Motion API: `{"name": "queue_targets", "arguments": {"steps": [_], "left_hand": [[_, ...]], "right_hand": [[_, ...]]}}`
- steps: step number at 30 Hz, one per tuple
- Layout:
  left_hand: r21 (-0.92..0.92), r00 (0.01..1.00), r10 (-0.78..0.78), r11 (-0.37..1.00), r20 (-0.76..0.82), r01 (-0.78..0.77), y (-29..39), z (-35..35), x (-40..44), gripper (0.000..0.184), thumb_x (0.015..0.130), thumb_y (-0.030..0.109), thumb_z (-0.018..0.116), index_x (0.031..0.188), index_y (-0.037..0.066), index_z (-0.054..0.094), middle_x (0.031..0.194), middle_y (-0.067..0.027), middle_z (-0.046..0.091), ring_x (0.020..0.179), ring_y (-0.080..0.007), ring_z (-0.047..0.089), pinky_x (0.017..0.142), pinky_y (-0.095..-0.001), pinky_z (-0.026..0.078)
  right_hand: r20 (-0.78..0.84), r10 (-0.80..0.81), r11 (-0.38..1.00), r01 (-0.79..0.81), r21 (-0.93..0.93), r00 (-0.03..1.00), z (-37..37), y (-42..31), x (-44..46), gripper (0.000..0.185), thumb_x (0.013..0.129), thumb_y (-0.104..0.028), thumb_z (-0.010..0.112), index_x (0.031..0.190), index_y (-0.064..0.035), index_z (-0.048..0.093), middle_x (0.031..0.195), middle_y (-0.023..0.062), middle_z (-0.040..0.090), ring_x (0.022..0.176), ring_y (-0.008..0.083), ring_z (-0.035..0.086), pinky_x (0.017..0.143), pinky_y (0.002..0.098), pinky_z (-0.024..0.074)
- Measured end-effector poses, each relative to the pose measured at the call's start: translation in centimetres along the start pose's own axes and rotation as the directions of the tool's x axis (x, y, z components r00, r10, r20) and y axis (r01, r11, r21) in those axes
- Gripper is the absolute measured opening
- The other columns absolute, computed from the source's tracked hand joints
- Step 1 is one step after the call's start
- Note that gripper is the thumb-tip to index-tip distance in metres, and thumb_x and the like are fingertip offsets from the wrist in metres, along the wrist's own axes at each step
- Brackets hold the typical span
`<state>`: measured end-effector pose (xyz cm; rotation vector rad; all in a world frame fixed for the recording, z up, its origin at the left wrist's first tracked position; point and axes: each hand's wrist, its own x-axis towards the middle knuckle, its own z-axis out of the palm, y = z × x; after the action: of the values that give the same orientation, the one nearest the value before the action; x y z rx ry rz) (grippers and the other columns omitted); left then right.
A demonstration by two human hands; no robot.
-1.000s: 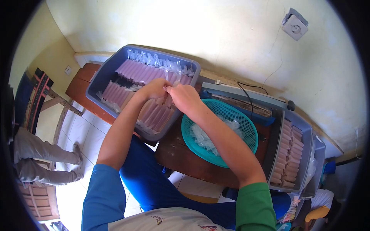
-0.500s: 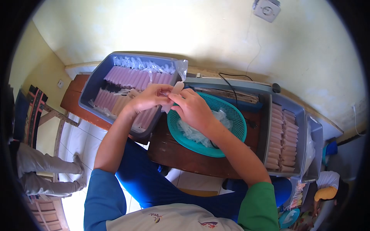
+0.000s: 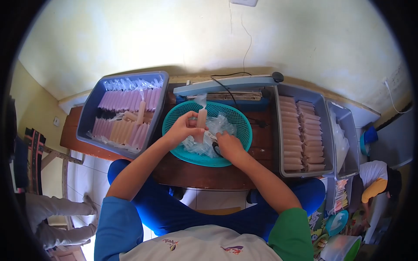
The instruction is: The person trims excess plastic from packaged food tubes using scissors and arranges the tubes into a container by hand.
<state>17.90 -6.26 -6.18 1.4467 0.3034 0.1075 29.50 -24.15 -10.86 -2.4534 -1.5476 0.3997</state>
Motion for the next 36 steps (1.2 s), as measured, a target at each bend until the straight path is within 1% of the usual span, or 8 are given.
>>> {"name": "queue_targets", "arguments": {"steps": [10,12,18,22,25,27,31,36], "left_hand": [[-0.121,0.996,-0.063,0.99,0.059,0.069,1.7,1.1,2.2,0.03,0.087,0.022,0.067,0.105,0.005,0.049,0.086,-0.0095,0.065,0.073,-0.0161,0.064,0.064,-0.0287,0.051],[-0.123,0.999,-0.037,0.992,0.022,0.039,0.7,0.9,2.6,0.03,0.087,0.021,0.067,0.103,0.005,0.048,0.083,-0.0085,0.064,0.07,-0.0155,0.063,0.061,-0.0288,0.05],[-0.004,0.99,-0.043,0.999,-0.131,0.043,0.3,-0.2,2.3,0.032,0.085,0.02,0.069,0.099,0.008,0.043,0.074,-0.0056,0.062,0.065,-0.011,0.059,0.054,-0.026,0.046],[0.027,0.979,0.002,1.0,-0.205,0.004,0.0,-0.3,2.2,0.033,0.086,0.022,0.069,0.098,0.008,0.042,0.072,-0.0044,0.06,0.063,-0.0087,0.056,0.051,-0.0244,0.042],[-0.048,0.979,-0.038,0.998,-0.2,0.029,-0.3,0.2,2.2,0.033,0.088,0.025,0.066,0.102,0.007,0.044,0.071,-0.0036,0.06,0.06,-0.0079,0.054,0.051,-0.0237,0.041],[-0.085,0.981,-0.054,0.996,-0.189,0.038,-0.3,0.7,2.0,0.033,0.089,0.026,0.065,0.107,0.006,0.045,0.071,-0.0032,0.059,0.06,-0.0076,0.053,0.051,-0.0233,0.041],[-0.132,0.992,-0.039,0.991,-0.122,0.022,-0.1,1.7,1.3,0.041,0.092,0.027,0.062,0.125,0.008,0.046,0.071,-0.0041,0.058,0.058,-0.01,0.054,0.05,-0.0244,0.042],[-0.054,0.993,0.057,0.997,-0.107,-0.063,-0.4,3.0,0.2,0.04,0.091,0.021,0.062,0.127,0.01,0.048,0.076,-0.0036,0.061,0.065,-0.0084,0.057,0.054,-0.0236,0.044]], "right_hand": [[0.001,-0.062,0.997,0.062,0.054,0.998,-3.0,0.2,-0.1,0.038,0.073,-0.008,0.067,0.106,0.0017,0.053,0.1,0.0236,0.058,0.081,0.0432,0.064,0.071,0.0471,0.0538],[0.179,-0.085,0.97,0.041,0.239,0.98,-4.6,0.9,-0.3,0.055,0.065,-0.01,0.071,0.115,0.0039,0.054,0.105,0.0257,0.06,0.081,0.04,0.065,0.073,0.0426,0.0542],[0.255,0.007,0.733,-0.179,0.656,0.967,-7.8,2.4,-3.8,0.063,0.063,-0.012,0.069,0.122,0.0018,0.056,0.102,0.0244,0.063,0.079,0.0299,0.067,0.073,0.0362,0.0534],[0.249,0.084,0.773,-0.221,0.595,0.965,-8.5,1.8,-4.6,0.056,0.066,-0.009,0.068,0.12,-0.0003,0.057,0.095,0.0156,0.063,0.084,0.0229,0.067,0.073,0.0323,0.0534],[0.044,-0.013,0.878,-0.009,0.478,0.999,-7.2,1.6,-4.2,0.051,0.067,-0.008,0.068,0.117,0.0012,0.058,0.101,0.0173,0.063,0.081,0.0249,0.066,0.074,0.0341,0.0531],[-0.008,-0.055,0.904,0.053,0.424,0.998,-6.5,1.3,-3.9,0.043,0.071,-0.008,0.067,0.112,0.0029,0.059,0.112,0.0233,0.06,0.094,0.0376,0.063,0.085,0.0392,0.0507],[-0.057,-0.132,0.937,0.144,0.319,0.99,-3.6,1.9,-3.2,0.036,0.075,-0.006,0.065,0.109,0.0035,0.059,0.114,0.0241,0.059,0.097,0.0393,0.062,0.084,0.0421,0.0506],[-0.264,-0.151,0.976,0.186,0.113,0.953,-3.1,0.7,-2.6,0.032,0.08,-0.007,0.065,0.109,0.0047,0.059,0.115,0.0257,0.059,0.096,0.0364,0.064,0.082,0.0397,0.053]]}}
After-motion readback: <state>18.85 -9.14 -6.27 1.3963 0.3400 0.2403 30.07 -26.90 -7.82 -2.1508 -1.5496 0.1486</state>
